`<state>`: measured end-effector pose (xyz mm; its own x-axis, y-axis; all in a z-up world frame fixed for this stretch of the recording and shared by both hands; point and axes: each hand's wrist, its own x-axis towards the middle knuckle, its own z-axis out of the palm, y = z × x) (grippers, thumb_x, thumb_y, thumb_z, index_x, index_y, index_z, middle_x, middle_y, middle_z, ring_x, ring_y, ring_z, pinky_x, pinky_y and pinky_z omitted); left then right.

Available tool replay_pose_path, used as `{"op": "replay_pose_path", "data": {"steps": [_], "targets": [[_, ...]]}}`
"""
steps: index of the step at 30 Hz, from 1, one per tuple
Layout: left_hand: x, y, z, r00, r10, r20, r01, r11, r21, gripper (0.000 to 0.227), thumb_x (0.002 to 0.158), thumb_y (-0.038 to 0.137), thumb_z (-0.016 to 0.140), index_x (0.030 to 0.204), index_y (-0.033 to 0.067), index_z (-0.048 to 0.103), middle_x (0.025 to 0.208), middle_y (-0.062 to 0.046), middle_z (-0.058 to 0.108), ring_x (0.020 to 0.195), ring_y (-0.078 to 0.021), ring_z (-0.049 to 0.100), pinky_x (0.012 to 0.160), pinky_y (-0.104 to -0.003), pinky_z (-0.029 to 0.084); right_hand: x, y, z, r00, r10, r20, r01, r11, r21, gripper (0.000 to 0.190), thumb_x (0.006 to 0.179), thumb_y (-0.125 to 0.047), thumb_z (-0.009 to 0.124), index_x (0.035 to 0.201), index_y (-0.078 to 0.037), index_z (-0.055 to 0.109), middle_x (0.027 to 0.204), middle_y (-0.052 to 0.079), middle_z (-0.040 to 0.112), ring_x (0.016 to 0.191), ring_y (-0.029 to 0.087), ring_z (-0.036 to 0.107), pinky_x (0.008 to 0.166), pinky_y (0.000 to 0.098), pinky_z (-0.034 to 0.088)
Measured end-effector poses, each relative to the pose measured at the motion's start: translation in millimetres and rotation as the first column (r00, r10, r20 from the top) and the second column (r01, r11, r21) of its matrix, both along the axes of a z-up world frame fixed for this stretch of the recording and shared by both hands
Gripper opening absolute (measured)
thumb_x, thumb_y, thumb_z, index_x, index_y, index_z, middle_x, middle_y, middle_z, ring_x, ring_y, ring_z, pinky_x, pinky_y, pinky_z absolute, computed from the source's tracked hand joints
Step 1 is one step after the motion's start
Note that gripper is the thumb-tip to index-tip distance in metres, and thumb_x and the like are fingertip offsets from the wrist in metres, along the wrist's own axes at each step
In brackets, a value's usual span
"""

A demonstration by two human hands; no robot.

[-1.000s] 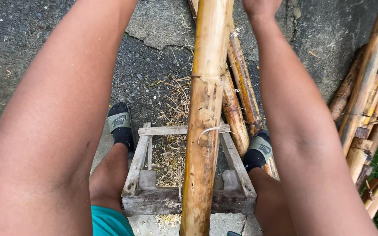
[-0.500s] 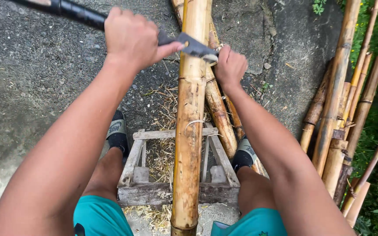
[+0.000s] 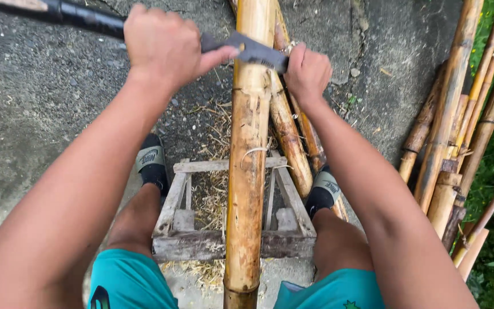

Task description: The person strips the outer layer from a bamboo pole using a drawknife held with both hands while seated, repeatedly pulling the tool toward themselves along the length of the pole.

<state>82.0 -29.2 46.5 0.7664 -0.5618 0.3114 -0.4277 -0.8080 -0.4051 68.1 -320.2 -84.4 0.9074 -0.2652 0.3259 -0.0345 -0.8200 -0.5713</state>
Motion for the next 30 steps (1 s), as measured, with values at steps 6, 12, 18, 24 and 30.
{"op": "replay_pose_path", "data": {"steps": [6, 12, 18, 24, 30], "targets": [[-19, -2, 9, 0.974, 0.049, -0.220, -0.056, 0.998, -0.026, 0.086, 0.091, 0.092, 0.036, 0.053, 0.0204, 0.065, 0.048, 0.004, 0.054, 0.041, -0.0105, 0.047, 0.052, -0.033, 0.037, -39, -2, 3, 0.984, 0.028, -0.177, -0.023, 0.999, 0.033, 0.057, 0.101, -0.029, 0.043, 0.061, 0.004, 0.064, 0.051, 0.025, 0.056, 0.042, 0.040, 0.058, 0.054, 0.0517, 0.049], [-14, 3, -3, 0.997, 0.023, -0.080, -0.029, 0.996, -0.079, 0.085, 0.097, 0.090, 0.039, 0.058, 0.0203, 0.066, 0.053, 0.002, 0.058, 0.045, -0.0145, 0.053, 0.056, -0.034, 0.040, -7, -6, -4, 0.998, 0.056, 0.036, -0.053, 0.995, -0.082, 0.053, 0.102, -0.030, 0.047, 0.066, 0.002, 0.069, 0.061, 0.026, 0.061, 0.050, 0.042, 0.060, 0.057, 0.0534, 0.050], [-24, -1, 5, 0.996, -0.021, -0.092, 0.009, 0.991, -0.133, 0.073, 0.105, 0.073, 0.047, 0.059, 0.0200, 0.069, 0.056, 0.001, 0.061, 0.050, -0.0170, 0.058, 0.063, -0.037, 0.043, -42, -4, -3, 0.993, 0.023, -0.117, -0.019, 0.999, 0.036, 0.056, 0.101, -0.032, 0.044, 0.063, 0.003, 0.066, 0.053, 0.023, 0.057, 0.045, 0.036, 0.059, 0.059, 0.0496, 0.050], [-7, -2, -1, 0.973, 0.045, -0.225, -0.083, 0.984, -0.160, 0.074, 0.111, 0.067, 0.046, 0.062, 0.0180, 0.070, 0.056, -0.001, 0.063, 0.050, -0.0202, 0.060, 0.063, -0.040, 0.043, -6, -7, -4, 0.999, -0.002, -0.052, 0.000, 0.999, -0.049, 0.058, 0.102, -0.033, 0.043, 0.061, -0.002, 0.071, 0.050, 0.019, 0.057, 0.043, 0.035, 0.056, 0.054, 0.0484, 0.047], [-18, 4, 2, 0.986, -0.026, -0.163, 0.000, 0.987, -0.161, 0.067, 0.105, 0.061, 0.047, 0.059, 0.0195, 0.071, 0.058, -0.002, 0.066, 0.052, -0.0203, 0.062, 0.068, -0.041, 0.046, -33, -3, -11, 0.983, -0.028, -0.181, 0.027, 1.000, -0.009, 0.057, 0.099, -0.034, 0.044, 0.061, 0.003, 0.065, 0.049, 0.020, 0.054, 0.041, 0.031, 0.054, 0.053, 0.0468, 0.048]]}}
